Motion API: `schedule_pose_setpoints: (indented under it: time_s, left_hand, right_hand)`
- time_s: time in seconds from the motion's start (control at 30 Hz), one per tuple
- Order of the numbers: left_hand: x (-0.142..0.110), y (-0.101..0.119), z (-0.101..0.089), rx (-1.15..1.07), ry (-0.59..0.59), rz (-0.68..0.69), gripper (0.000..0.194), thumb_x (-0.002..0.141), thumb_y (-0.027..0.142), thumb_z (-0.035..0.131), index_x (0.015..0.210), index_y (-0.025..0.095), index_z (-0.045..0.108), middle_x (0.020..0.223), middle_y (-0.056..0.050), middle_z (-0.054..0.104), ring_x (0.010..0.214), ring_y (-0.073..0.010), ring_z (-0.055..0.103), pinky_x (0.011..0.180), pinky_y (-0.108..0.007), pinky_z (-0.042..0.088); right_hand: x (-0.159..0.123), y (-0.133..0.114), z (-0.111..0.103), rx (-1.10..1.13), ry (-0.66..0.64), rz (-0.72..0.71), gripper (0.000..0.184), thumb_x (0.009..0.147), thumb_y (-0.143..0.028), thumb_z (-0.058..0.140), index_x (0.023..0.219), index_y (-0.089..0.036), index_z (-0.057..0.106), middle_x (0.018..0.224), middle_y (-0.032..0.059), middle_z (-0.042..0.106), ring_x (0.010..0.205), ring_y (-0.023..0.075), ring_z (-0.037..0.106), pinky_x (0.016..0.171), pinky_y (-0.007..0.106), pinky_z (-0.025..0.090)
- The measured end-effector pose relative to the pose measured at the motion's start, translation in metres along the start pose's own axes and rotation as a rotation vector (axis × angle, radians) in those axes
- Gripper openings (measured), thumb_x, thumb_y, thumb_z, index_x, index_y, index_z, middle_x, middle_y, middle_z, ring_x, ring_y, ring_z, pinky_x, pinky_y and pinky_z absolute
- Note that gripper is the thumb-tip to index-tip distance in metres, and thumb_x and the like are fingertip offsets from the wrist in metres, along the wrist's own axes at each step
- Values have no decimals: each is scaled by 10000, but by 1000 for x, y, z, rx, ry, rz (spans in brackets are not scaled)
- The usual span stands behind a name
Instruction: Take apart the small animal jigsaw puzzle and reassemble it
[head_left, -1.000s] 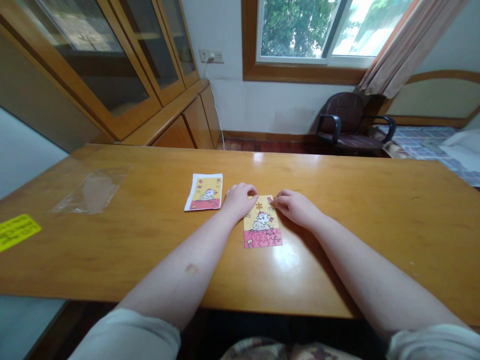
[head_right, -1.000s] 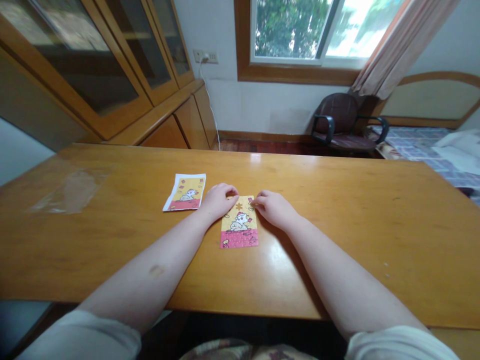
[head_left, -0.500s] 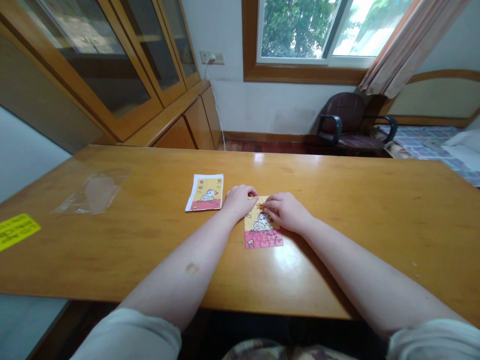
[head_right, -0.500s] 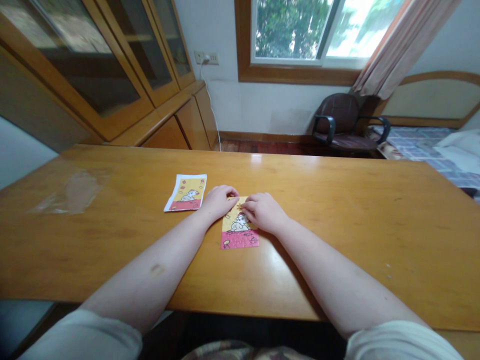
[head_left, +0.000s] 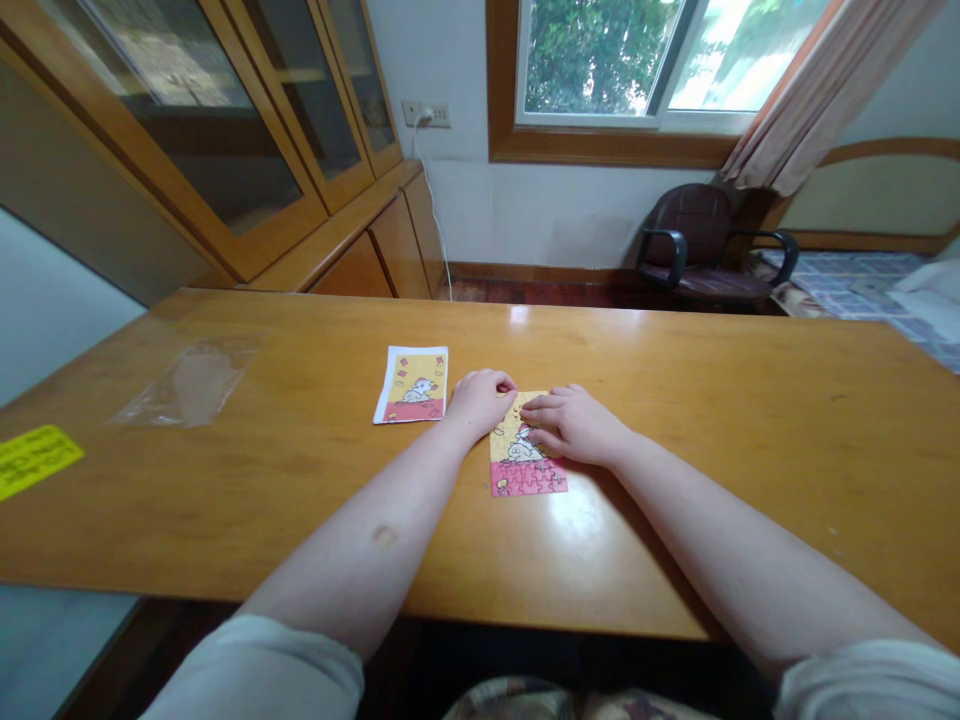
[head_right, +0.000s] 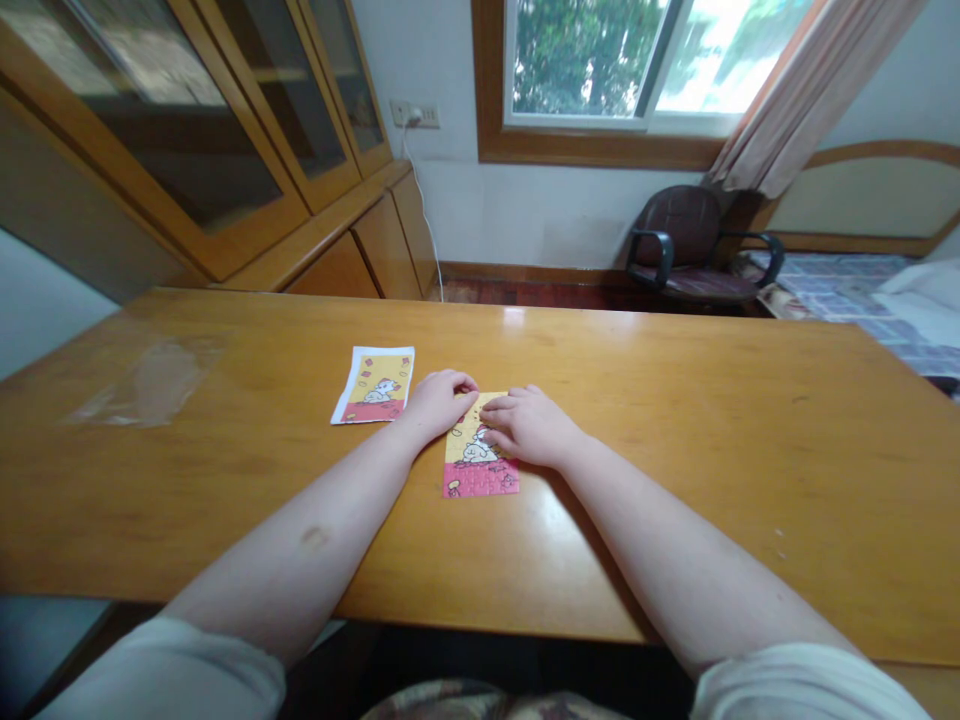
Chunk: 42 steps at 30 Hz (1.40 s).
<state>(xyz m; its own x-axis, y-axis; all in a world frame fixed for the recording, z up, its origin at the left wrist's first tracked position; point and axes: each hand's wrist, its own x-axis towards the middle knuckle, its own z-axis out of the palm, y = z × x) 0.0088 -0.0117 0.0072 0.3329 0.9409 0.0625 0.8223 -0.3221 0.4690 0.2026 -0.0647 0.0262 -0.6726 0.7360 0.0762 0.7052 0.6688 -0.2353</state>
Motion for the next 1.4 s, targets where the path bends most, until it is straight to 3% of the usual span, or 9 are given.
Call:
schedule_pose_setpoints:
  time_s: [0.37,0.7,1.0,1.4]
  left_hand:
    - [-2,-2,-2,7,6,70,212,778,311,599,939,241,718,1016,-36,706,988,-221,611,915,-338,473]
    - [0,0,-3,8,-31,43,223,807,324,571,934,228,728,1014,-40,713,972,-209,622,893,-314,479]
    - [0,0,-3,0,-27,39,239,816,363,572,924,218,727,1001,-48,717,945,-216,627,859,-326,486]
    - [1,-2,-2,-30,-16,32,225,830,266,526,915,215,728,985,-47,716,938,-207,630,862,-322,484]
  right_hand:
    - [-1,0,-2,26,11,-36,376,945,-451,493,1143,-207,699,1193,101,681,1018,232,602,849,377,383]
    - [-1,3,1,123,14,-61,369,944,-438,497,1146,-194,688,1234,100,665,1079,235,603,864,381,391]
    - [-1,2,6,5,22,10,428,924,-507,501,1213,-232,655,1333,125,562,1057,274,545,911,437,387]
    - [-3,5,6,-46,114,120,399,944,-496,470,1146,-220,677,1281,123,582,1069,267,526,907,423,373]
